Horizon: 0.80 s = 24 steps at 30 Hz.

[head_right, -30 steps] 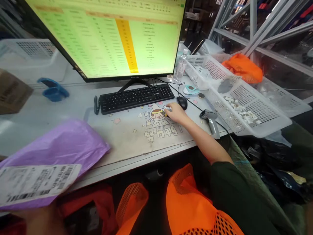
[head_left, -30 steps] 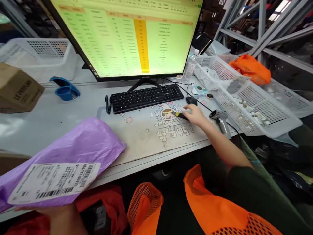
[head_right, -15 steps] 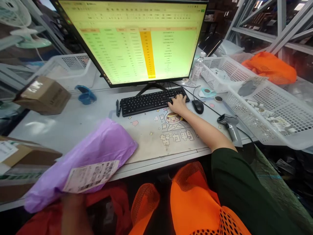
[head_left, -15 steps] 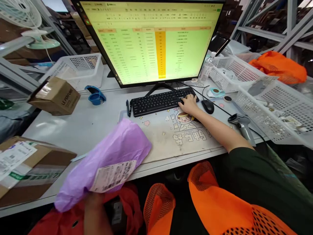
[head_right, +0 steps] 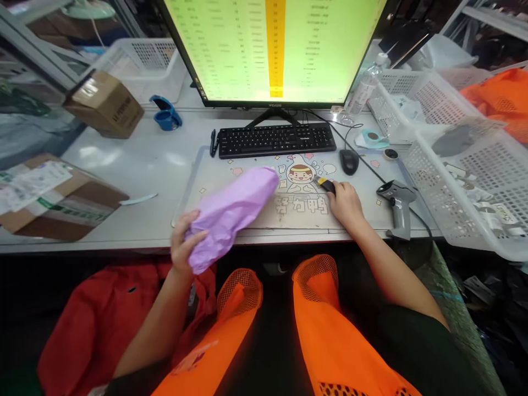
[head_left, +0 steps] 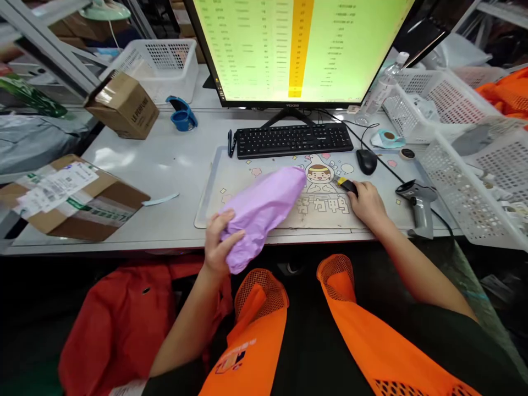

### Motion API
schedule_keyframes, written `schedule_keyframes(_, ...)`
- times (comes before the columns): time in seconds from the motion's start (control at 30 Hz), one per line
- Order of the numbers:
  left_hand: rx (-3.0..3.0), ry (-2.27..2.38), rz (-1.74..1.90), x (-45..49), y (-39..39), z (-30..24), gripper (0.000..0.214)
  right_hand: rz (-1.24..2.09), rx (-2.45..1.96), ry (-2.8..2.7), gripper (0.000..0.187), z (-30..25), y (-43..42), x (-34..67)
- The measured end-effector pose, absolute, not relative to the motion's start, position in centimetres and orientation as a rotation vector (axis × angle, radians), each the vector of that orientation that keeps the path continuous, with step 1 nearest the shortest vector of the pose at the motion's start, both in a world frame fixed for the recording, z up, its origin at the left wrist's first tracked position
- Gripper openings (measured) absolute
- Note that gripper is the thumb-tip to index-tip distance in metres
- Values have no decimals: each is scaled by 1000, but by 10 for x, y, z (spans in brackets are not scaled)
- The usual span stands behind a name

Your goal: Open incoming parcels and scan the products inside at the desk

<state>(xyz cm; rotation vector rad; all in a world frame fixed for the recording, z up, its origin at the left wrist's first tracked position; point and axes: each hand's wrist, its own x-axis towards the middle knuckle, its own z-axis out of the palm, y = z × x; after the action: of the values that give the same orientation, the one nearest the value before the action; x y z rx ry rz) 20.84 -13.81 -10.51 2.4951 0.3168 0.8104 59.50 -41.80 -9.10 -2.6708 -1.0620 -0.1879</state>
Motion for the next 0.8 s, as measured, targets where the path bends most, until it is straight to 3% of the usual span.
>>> schedule_keyframes(0.07, 2583, 175, 784, 216, -150, -92, 32, -251, -2545, -1035, 56, -84, -431, 588)
schedule_keyframes(0.17, 2706, -34, 442, 223, -172, -67, 48, -297, -2363, -1123, 53, -66, -449, 568)
schedule_keyframes(0.27, 2642, 107, 434, 237, -189, -50, 68, -213, -2241, -1292, 49, -49, -459, 537)
schedule_keyframes(0.43, 2598, 437, 828, 274, -201, -57, 16, -82, -2099, -1499, 44, -42, -452, 492)
schedule_keyframes(0.63, 2390, 378, 1146, 287, -206, -76, 22, -4, -2049, -1739, 42, -31, -434, 478)
schedule_keyframes(0.8, 2369, 259, 1165, 288, -205, -83, 27, -29, -2022, -1993, 43, -19, -405, 475)
